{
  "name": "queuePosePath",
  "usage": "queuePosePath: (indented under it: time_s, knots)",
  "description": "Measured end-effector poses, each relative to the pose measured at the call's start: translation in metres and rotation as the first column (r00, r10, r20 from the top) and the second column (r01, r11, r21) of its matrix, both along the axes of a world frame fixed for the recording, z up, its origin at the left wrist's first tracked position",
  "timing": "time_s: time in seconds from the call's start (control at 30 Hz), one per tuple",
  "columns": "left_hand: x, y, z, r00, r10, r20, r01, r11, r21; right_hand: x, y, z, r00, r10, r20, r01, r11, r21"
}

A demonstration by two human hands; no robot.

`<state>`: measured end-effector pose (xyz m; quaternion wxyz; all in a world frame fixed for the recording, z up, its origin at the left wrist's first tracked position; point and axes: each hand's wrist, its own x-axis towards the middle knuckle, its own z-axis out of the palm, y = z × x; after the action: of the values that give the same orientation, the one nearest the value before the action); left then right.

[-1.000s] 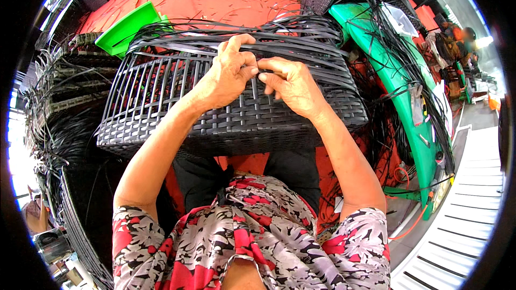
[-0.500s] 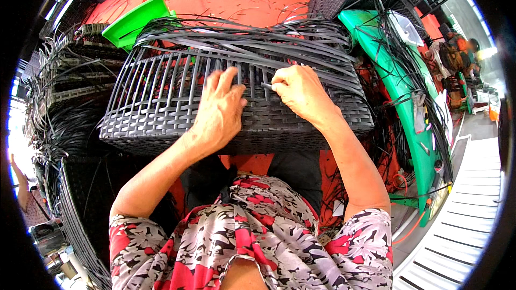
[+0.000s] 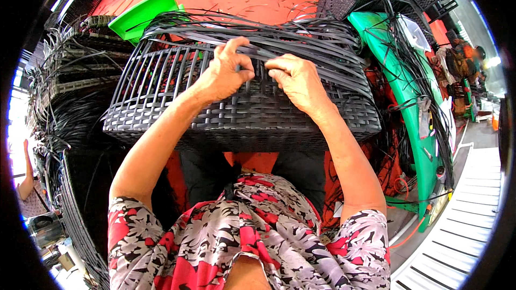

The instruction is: The person weaves black plastic strips onto a frame by hand, pulling the strips through gaps in the structure and tucking the ends in.

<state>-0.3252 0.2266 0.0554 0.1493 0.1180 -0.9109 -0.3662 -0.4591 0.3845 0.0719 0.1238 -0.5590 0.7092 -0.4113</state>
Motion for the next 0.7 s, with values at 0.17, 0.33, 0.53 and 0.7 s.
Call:
queuePosePath:
  time_s: [0.17, 0.33, 0.53, 0.7]
  knots:
    - [0.017, -0.004, 0.032, 0.992, -0.072, -0.101, 0.08, 0.993, 0.085, 0.02, -0.014, 0.009, 0.814, 0.073, 0.576, -0.106, 0.994, 0.023]
    - [0.037, -0.015, -0.01, 0.995, 0.074, -0.074, -0.084, 0.984, -0.157, 0.023, -0.019, 0.016, 0.974, -0.027, 0.225, -0.016, 0.982, 0.186]
    - [0.033, -0.007, -0.006, 0.972, 0.08, 0.22, -0.008, 0.95, -0.312, 0.031, -0.036, 0.01, 0.962, 0.093, -0.257, 0.002, 0.937, 0.348]
    - [0.032, -0.014, -0.019, 0.991, 0.05, 0.125, -0.027, 0.983, -0.183, 0.031, -0.039, -0.004, 0.995, 0.081, -0.054, -0.061, 0.952, 0.301]
